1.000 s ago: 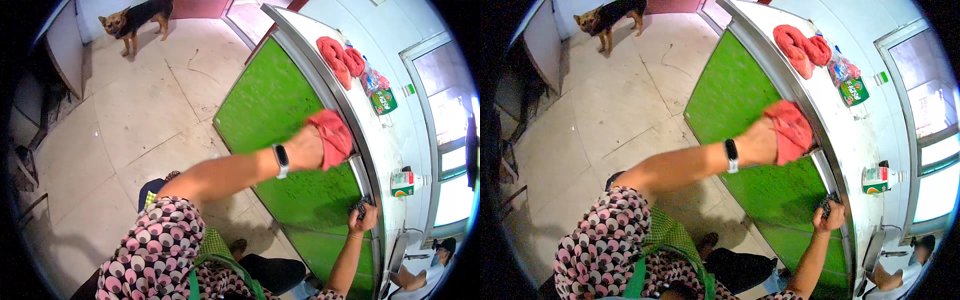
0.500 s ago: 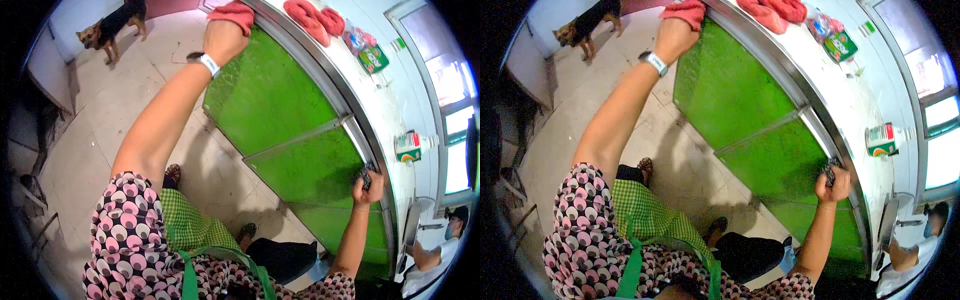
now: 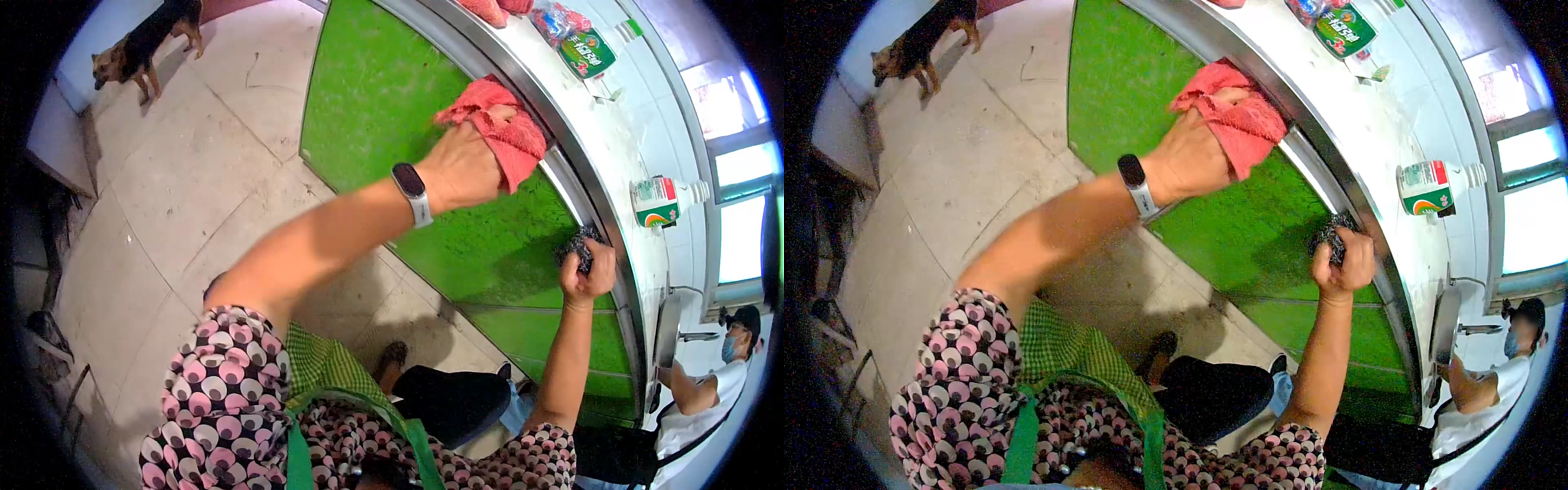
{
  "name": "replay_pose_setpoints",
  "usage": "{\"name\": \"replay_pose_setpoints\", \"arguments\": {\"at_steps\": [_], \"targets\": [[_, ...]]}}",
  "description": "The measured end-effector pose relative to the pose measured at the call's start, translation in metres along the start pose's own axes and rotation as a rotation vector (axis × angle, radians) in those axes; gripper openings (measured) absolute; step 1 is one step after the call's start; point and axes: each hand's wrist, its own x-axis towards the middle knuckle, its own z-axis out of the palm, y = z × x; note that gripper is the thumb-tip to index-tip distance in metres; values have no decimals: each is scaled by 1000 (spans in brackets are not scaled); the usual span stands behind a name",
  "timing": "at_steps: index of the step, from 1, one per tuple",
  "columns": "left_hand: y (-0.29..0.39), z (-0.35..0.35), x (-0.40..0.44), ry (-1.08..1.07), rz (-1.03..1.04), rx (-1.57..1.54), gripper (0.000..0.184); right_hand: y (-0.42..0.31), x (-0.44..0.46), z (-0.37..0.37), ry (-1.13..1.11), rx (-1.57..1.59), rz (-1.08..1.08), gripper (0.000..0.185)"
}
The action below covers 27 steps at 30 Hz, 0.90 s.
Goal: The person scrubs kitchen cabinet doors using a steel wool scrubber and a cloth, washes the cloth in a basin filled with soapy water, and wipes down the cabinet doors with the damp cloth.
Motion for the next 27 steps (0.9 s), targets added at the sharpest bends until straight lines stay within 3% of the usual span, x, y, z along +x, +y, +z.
{"name": "replay_pose_setpoints", "arguments": {"at_steps": [3,5,6,9,10,11,13,14,17,20,23,24,25,27], "targets": [[-18,-13,-1,-136,106,34,33,1,-1,-4,-34,-4,-13,16],[-30,-18,11,-130,334,108,24,4,-1,-4,-39,-14,-29,17],[-36,-24,13,-109,493,349,24,4,-1,-5,-49,1,-28,18],[-54,-43,17,-108,556,458,22,1,-1,-6,-55,13,-13,18],[-52,-53,23,-271,284,271,30,1,-2,-6,-48,16,-9,19],[-52,-52,20,-279,294,270,30,0,-4,-5,-38,19,-6,19],[-50,-51,18,-63,190,289,26,3,-8,-4,-43,29,1,20],[-43,-43,15,1,242,387,25,3,-9,-4,-50,2,-18,21],[-10,-25,8,-168,141,184,27,-4,-7,-2,-58,9,-2,22],[5,5,1,-20,83,166,28,-9,-1,-7,-103,35,38,21],[-10,-4,7,-196,175,230,25,-10,-5,-7,-186,32,62,21],[-18,-6,11,-23,301,236,16,-10,-4,-6,-191,26,55,21],[-23,-9,12,-12,293,252,16,-10,-2,-5,-192,20,47,21],[-30,-17,19,-215,384,244,15,-13,2,-4,-178,35,26,21]]}}
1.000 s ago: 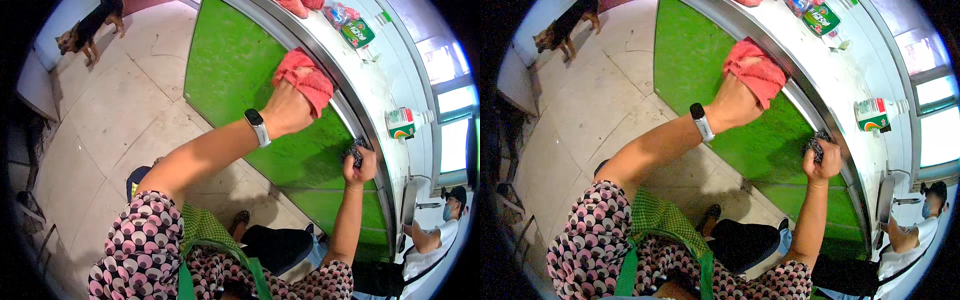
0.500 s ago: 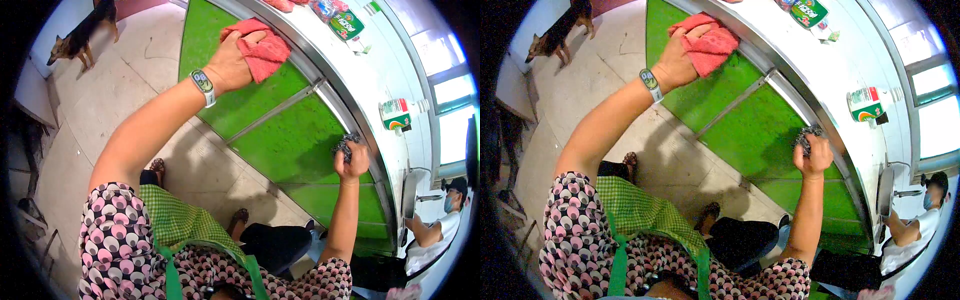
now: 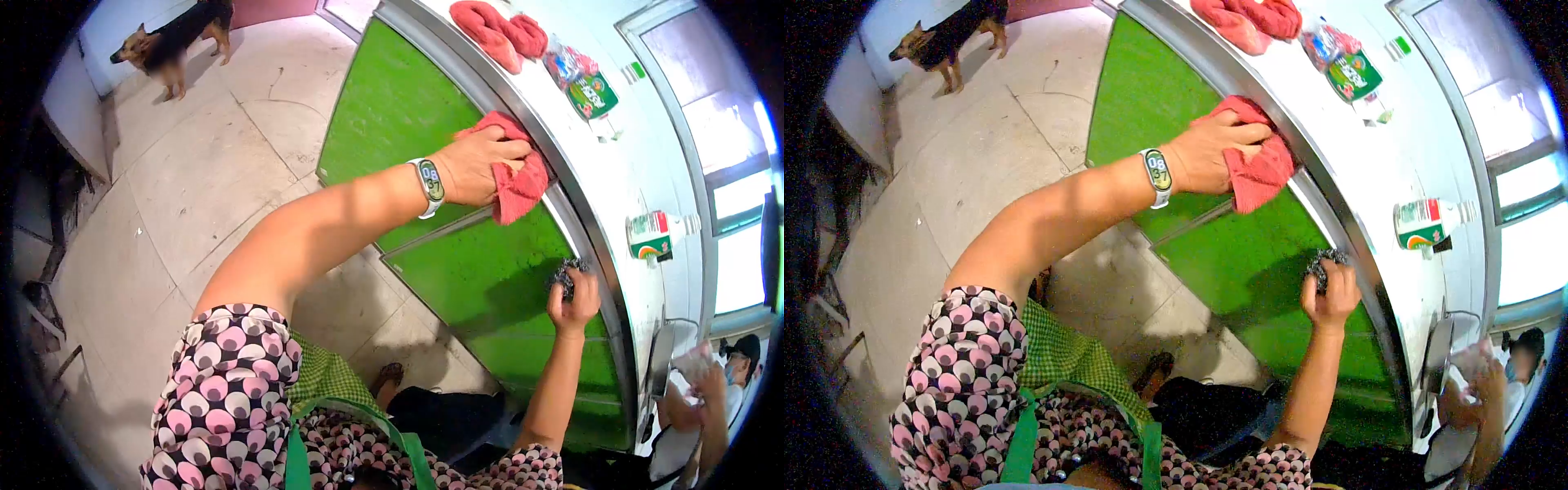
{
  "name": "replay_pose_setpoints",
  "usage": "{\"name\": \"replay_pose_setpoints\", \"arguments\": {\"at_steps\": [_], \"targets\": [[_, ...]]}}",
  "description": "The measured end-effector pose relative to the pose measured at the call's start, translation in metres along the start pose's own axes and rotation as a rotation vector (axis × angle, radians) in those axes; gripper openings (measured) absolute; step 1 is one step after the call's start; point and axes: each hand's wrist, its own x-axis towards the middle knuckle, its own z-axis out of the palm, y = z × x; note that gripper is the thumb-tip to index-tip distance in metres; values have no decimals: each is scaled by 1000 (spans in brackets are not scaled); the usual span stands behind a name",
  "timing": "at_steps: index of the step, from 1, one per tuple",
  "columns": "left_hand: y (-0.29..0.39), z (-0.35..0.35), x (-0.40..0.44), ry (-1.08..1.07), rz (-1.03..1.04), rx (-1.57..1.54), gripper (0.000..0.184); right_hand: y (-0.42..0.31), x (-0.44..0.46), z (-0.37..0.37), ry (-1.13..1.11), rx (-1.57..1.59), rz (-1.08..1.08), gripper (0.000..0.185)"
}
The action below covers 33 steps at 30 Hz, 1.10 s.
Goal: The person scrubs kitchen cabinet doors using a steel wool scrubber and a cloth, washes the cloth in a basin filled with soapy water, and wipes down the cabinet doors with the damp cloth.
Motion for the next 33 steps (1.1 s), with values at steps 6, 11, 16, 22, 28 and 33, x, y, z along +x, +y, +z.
{"name": "replay_pose_setpoints", "arguments": {"at_steps": [6,11,16,22,28,33], "targets": [[-68,-22,-40,184,-361,12,12,1,-11,-16,-68,-20,41,25],[-143,-97,-79,151,-521,351,19,1,-25,-18,-53,-8,66,25],[-182,-81,-69,294,-703,187,23,-6,-27,-8,-45,16,118,24],[-132,-36,-34,577,-926,4,25,-6,-19,1,-78,77,45,26],[-49,-1,-28,558,-804,-50,29,-13,-24,3,-73,89,71,27],[40,26,-13,248,-605,-83,30,-24,-35,3,-99,141,126,25]]}}
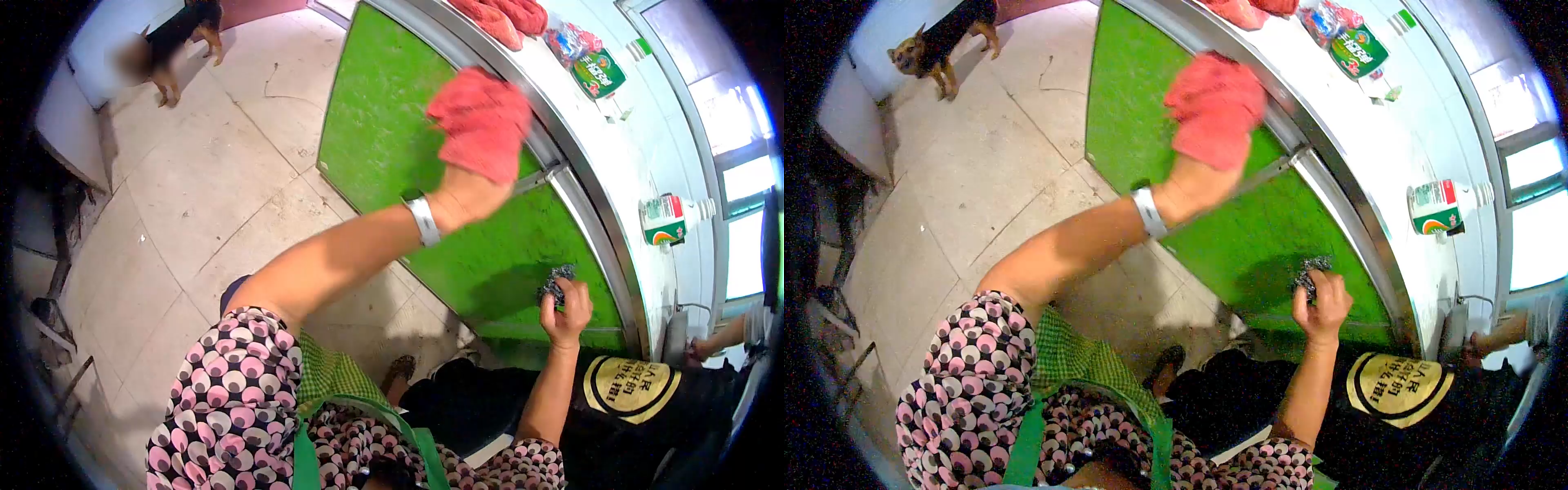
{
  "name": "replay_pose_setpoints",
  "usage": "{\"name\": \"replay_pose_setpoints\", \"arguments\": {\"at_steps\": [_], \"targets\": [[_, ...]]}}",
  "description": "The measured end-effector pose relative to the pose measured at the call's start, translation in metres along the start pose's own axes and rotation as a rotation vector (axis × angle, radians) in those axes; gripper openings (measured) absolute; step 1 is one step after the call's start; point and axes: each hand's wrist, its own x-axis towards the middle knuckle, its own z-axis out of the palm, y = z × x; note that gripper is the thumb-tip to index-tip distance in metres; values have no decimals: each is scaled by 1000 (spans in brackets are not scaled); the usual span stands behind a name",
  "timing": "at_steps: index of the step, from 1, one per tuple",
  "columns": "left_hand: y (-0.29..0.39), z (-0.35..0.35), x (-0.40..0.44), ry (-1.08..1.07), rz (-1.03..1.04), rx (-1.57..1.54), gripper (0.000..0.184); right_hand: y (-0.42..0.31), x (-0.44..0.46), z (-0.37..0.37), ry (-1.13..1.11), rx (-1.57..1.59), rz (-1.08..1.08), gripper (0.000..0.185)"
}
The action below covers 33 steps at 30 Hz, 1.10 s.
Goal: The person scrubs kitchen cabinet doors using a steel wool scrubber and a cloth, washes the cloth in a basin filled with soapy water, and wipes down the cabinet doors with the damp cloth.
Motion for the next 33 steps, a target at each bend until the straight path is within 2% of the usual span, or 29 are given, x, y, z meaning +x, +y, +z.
{"name": "replay_pose_setpoints", "arguments": {"at_steps": [3,7,10,12,13,15,16,17,18,19,21,22,23,24,25,26,27,29,30,31,32,33], "targets": [[39,12,-12,-2,178,-146,25,-2,-4,-4,12,-56,-28,27],[45,15,-18,29,133,-115,24,-13,-5,-9,24,-27,2,25],[46,15,-22,74,41,-205,22,-19,-1,-10,74,20,19,25],[49,12,-23,93,-141,-420,22,-26,8,-9,103,29,38,25],[50,7,-24,97,-135,-422,22,-30,16,-10,154,66,31,27],[52,-4,-28,22,-240,-580,21,-44,28,-14,207,95,14,30],[55,-7,-29,27,-234,-582,21,-52,33,-14,267,135,89,33],[56,-11,-30,117,-140,-529,17,-58,37,-15,327,176,166,37],[57,-14,-30,205,-48,-474,13,-61,40,-16,328,188,208,50],[58,-21,-29,205,-46,-476,13,-68,46,-19,330,186,209,50],[59,-34,-28,-82,-450,-877,2,-83,66,-26,247,234,457,61],[55,-31,-28,-79,-448,-878,2,-79,72,-30,140,157,418,69],[47,-23,-26,-136,-557,-1040,3,-76,80,-32,141,155,416,69],[40,-19,-22,-196,-665,-1200,7,-73,87,-34,-41,188,485,69],[38,-21,-18,-195,-662,-1201,7,-69,94,-35,-223,220,552,68],[35,-23,-15,-216,-755,-1294,11,-63,100,-34,-283,357,626,64],[33,-26,-11,-236,-849,-1388,16,-63,109,-30,-250,518,696,56],[20,-23,-19,-213,-802,-1407,13,-77,116,-39,-327,504,871,52],[12,-26,-28,-324,-872,-1306,10,-71,104,-32,-242,438,676,51],[8,-32,-33,-436,-939,-1198,10,-73,98,-37,-266,348,658,50],[8,-39,-41,-440,-935,-1201,10,-72,90,-38,-226,453,629,50],[10,-51,-48,-281,-851,-1202,7,-75,85,-38,-184,560,598,50]]}}
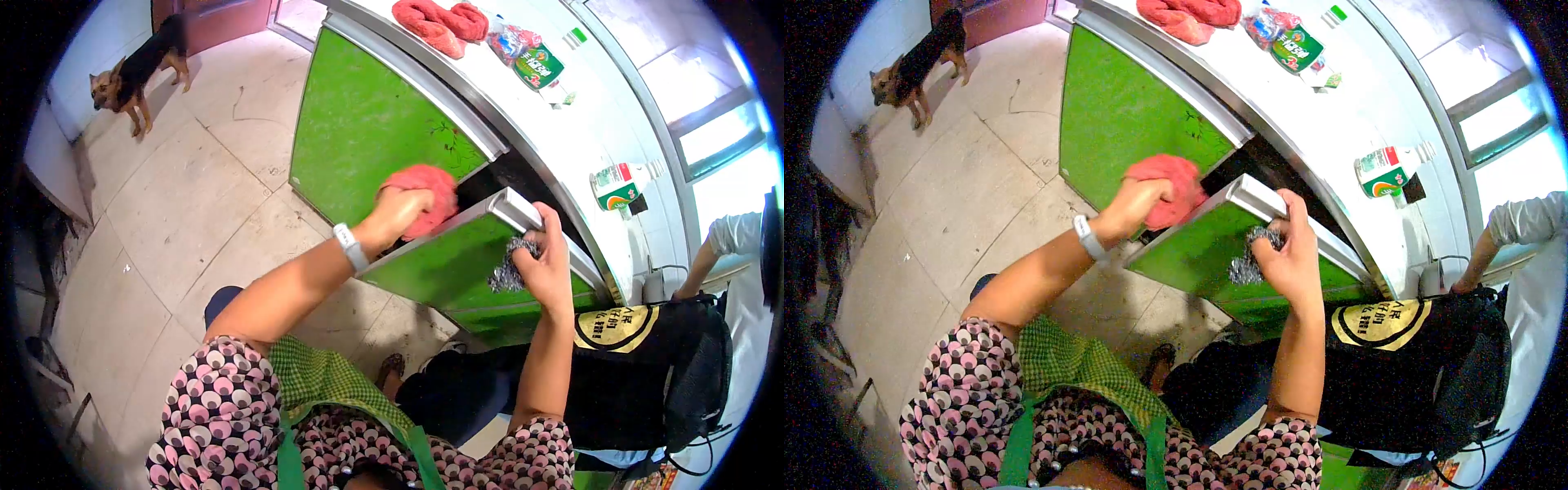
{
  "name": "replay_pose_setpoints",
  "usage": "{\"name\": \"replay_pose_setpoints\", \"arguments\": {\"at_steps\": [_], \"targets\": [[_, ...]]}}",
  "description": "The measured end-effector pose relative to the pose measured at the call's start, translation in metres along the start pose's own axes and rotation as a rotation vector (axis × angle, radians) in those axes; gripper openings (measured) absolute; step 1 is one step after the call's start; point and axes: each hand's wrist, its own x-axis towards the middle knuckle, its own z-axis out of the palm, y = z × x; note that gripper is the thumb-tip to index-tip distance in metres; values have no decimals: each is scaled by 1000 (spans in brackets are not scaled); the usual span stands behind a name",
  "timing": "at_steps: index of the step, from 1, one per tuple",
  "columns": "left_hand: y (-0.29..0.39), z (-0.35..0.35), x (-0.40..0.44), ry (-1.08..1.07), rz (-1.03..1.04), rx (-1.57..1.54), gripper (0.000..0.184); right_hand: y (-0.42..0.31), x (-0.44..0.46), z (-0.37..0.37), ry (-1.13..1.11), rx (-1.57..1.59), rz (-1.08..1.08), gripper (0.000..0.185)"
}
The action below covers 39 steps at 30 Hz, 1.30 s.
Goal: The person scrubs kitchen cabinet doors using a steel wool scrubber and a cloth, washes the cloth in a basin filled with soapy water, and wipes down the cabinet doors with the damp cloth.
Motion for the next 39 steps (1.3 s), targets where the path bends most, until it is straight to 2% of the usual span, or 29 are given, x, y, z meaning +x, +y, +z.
{"name": "replay_pose_setpoints", "arguments": {"at_steps": [1,2,4,5,7,8,10,11,12,14,15,17,18,20,21,24,26,27,29,30,32,33,34,36,37,38,39], "targets": [[0,-1,-6,70,146,-21,9,-4,-6,0,-2,59,40,50],[-3,-1,-5,66,138,-16,9,-6,-8,0,2,64,47,50],[-6,2,0,182,573,362,17,-6,-14,0,-1,-20,52,49],[-6,7,10,177,558,360,17,-8,-14,2,21,-10,32,48],[15,26,35,241,689,1059,24,-11,-16,2,23,22,64,48],[20,34,41,233,691,1064,24,-10,-15,2,17,55,81,48],[25,46,51,250,876,1414,27,-8,-16,1,22,61,71,48],[20,47,52,149,1005,1388,29,-7,-18,2,18,60,62,49],[30,65,38,237,947,1711,18,-6,-20,3,22,65,62,49],[13,58,49,35,1106,1468,16,-5,-26,4,31,110,24,49],[13,54,53,28,1100,1465,16,-9,-28,3,37,56,2,50],[13,42,62,-114,1154,1261,16,-11,-35,1,24,99,40,49],[9,36,66,-119,1147,1265,16,-11,-36,2,12,143,62,49],[3,24,71,-453,1100,1309,22,-10,-34,3,0,156,47,48],[23,24,60,-653,900,1518,19,-10,-33,2,11,115,50,48],[6,-23,59,-692,1006,1446,13,-9,-30,2,38,51,16,48],[6,-47,35,-275,898,1241,18,-9,-30,5,49,113,26,48],[10,-52,23,-278,895,1245,18,-9,-29,6,40,236,35,48],[18,-55,3,49,47,512,17,-7,-26,4,38,176,42,49],[15,-52,-4,49,41,510,17,-4,-23,3,35,135,39,49],[11,-44,-10,118,13,59,20,-1,-20,4,45,129,31,50],[14,-39,-11,49,26,72,29,0,-20,6,60,159,32,50],[18,-31,-14,38,24,68,29,0,-21,6,78,187,32,50],[39,-8,-28,-87,0,-242,30,1,-26,4,70,193,18,50],[56,-4,-35,-251,-46,-288,32,3,-27,3,67,134,-17,50],[72,0,-40,-263,-51,-285,32,4,-27,2,62,77,-52,51],[87,4,-44,-414,-45,-140,33,3,-25,1,44,105,-53,50]]}}
